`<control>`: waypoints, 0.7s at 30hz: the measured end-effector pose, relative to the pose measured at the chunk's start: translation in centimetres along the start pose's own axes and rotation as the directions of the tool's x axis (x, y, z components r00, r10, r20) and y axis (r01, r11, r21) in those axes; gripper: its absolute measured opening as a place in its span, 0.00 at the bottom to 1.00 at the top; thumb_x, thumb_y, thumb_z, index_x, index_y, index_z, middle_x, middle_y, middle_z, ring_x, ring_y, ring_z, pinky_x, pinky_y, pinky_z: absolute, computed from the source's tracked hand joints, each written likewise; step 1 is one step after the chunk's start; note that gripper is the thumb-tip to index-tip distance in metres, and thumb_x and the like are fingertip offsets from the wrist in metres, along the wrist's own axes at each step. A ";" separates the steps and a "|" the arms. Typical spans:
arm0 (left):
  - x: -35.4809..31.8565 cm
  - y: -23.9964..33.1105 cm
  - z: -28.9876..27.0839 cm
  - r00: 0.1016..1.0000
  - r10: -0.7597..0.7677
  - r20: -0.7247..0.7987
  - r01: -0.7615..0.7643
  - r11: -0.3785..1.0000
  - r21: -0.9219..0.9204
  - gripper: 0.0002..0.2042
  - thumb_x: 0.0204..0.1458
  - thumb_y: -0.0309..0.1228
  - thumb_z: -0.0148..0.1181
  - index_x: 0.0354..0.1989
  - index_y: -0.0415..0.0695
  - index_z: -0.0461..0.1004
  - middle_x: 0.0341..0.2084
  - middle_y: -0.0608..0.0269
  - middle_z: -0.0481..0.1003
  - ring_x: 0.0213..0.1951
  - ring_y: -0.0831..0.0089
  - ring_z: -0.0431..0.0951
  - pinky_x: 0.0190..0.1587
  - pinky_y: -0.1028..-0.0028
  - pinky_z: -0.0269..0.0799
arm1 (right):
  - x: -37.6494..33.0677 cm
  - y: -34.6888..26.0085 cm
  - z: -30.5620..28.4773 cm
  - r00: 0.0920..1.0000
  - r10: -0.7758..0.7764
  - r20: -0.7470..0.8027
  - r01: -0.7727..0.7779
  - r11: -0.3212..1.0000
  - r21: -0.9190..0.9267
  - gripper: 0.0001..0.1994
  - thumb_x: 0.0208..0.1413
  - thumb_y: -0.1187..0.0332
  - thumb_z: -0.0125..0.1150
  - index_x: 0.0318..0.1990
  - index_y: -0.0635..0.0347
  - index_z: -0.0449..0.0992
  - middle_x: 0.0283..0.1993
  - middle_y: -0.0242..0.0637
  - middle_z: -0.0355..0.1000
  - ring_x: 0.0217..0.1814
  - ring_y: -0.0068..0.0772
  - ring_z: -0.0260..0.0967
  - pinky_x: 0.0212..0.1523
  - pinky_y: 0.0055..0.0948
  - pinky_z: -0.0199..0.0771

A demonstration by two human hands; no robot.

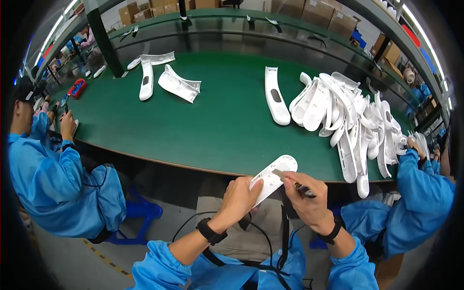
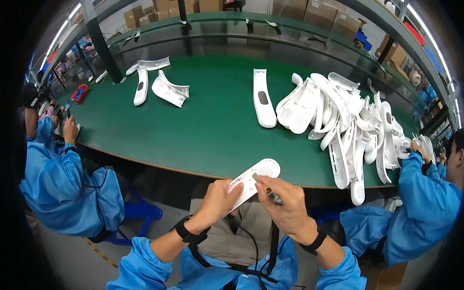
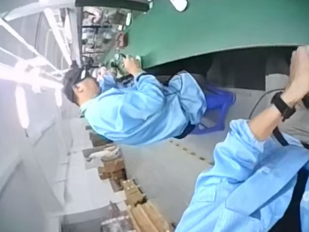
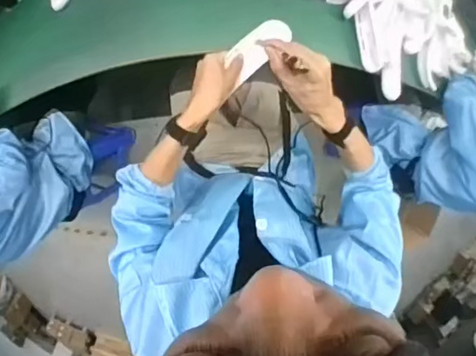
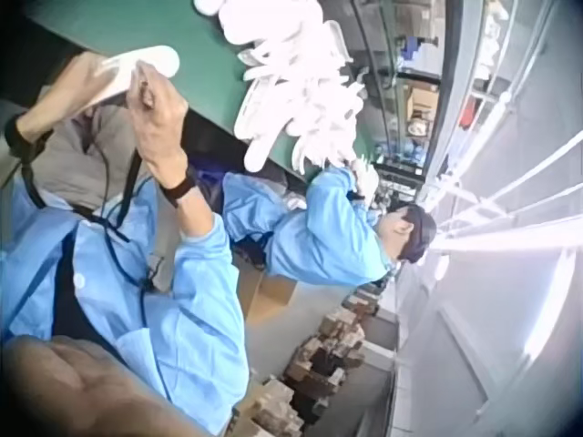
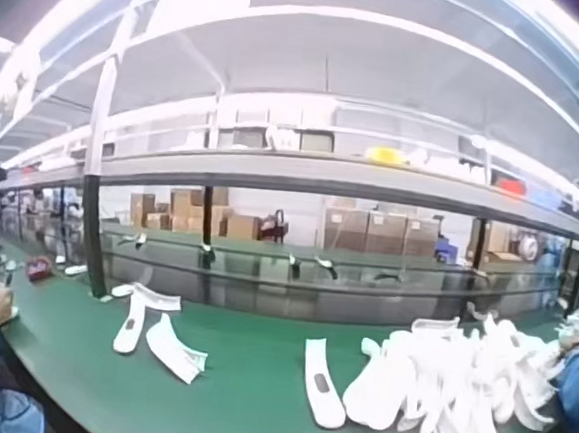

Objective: The recorder uses pliers and a scraper tool to remove burrs and excess plastic from white housing components at a factory workstation.

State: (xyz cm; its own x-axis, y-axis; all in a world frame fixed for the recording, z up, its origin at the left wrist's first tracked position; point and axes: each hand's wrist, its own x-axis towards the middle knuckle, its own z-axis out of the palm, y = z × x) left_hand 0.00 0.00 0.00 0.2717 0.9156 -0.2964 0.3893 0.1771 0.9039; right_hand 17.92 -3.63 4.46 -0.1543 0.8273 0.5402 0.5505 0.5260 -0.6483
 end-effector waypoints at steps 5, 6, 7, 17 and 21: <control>-1.2 0.9 0.8 0.874 0.450 -0.182 -0.291 0.786 0.545 0.15 0.59 0.37 0.56 0.28 0.37 0.75 0.16 0.45 0.75 0.20 0.49 0.77 0.23 0.57 0.71 | -1.3 -1.7 -2.4 0.995 0.053 -0.081 -0.051 0.998 0.019 0.08 0.53 0.78 0.65 0.40 0.69 0.78 0.32 0.43 0.78 0.29 0.30 0.76 0.30 0.22 0.73; -0.9 1.1 0.8 0.870 0.458 -0.181 -0.299 0.783 0.546 0.15 0.59 0.37 0.56 0.28 0.37 0.75 0.16 0.45 0.75 0.20 0.49 0.77 0.23 0.57 0.71 | -1.8 -1.3 -2.3 0.995 0.055 -0.086 -0.050 0.997 0.061 0.08 0.54 0.78 0.65 0.41 0.70 0.78 0.32 0.43 0.78 0.28 0.29 0.75 0.30 0.23 0.73; -0.3 1.2 0.5 0.863 0.468 -0.190 -0.290 0.767 0.572 0.14 0.59 0.36 0.56 0.27 0.38 0.73 0.16 0.45 0.74 0.21 0.46 0.76 0.24 0.56 0.70 | -2.0 -1.1 -2.2 0.994 0.051 -0.092 -0.046 0.997 0.057 0.08 0.54 0.78 0.65 0.41 0.70 0.78 0.32 0.43 0.78 0.28 0.29 0.75 0.30 0.23 0.73; 0.0 1.2 0.1 0.848 0.498 -0.180 -0.321 0.754 0.573 0.14 0.60 0.35 0.54 0.26 0.38 0.70 0.16 0.45 0.74 0.21 0.44 0.76 0.24 0.53 0.71 | -0.8 -0.4 -1.0 0.998 -0.061 -0.028 0.061 0.998 0.004 0.10 0.52 0.79 0.65 0.42 0.69 0.78 0.35 0.45 0.78 0.31 0.37 0.78 0.32 0.27 0.77; 0.1 1.3 0.0 0.857 0.482 -0.183 -0.310 0.766 0.563 0.13 0.59 0.34 0.55 0.26 0.38 0.71 0.15 0.44 0.72 0.21 0.44 0.75 0.24 0.53 0.70 | -0.2 -0.5 -0.5 0.991 -0.136 -0.011 0.136 0.990 -0.039 0.10 0.51 0.80 0.65 0.42 0.69 0.78 0.35 0.45 0.78 0.30 0.39 0.77 0.30 0.28 0.76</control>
State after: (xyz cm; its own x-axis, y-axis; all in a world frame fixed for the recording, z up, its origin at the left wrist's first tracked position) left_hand 0.54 0.29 1.13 0.2590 0.9360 0.2382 0.7094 -0.3518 0.6108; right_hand 18.15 -4.18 4.93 -0.2188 0.7455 0.6295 0.5558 0.6255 -0.5476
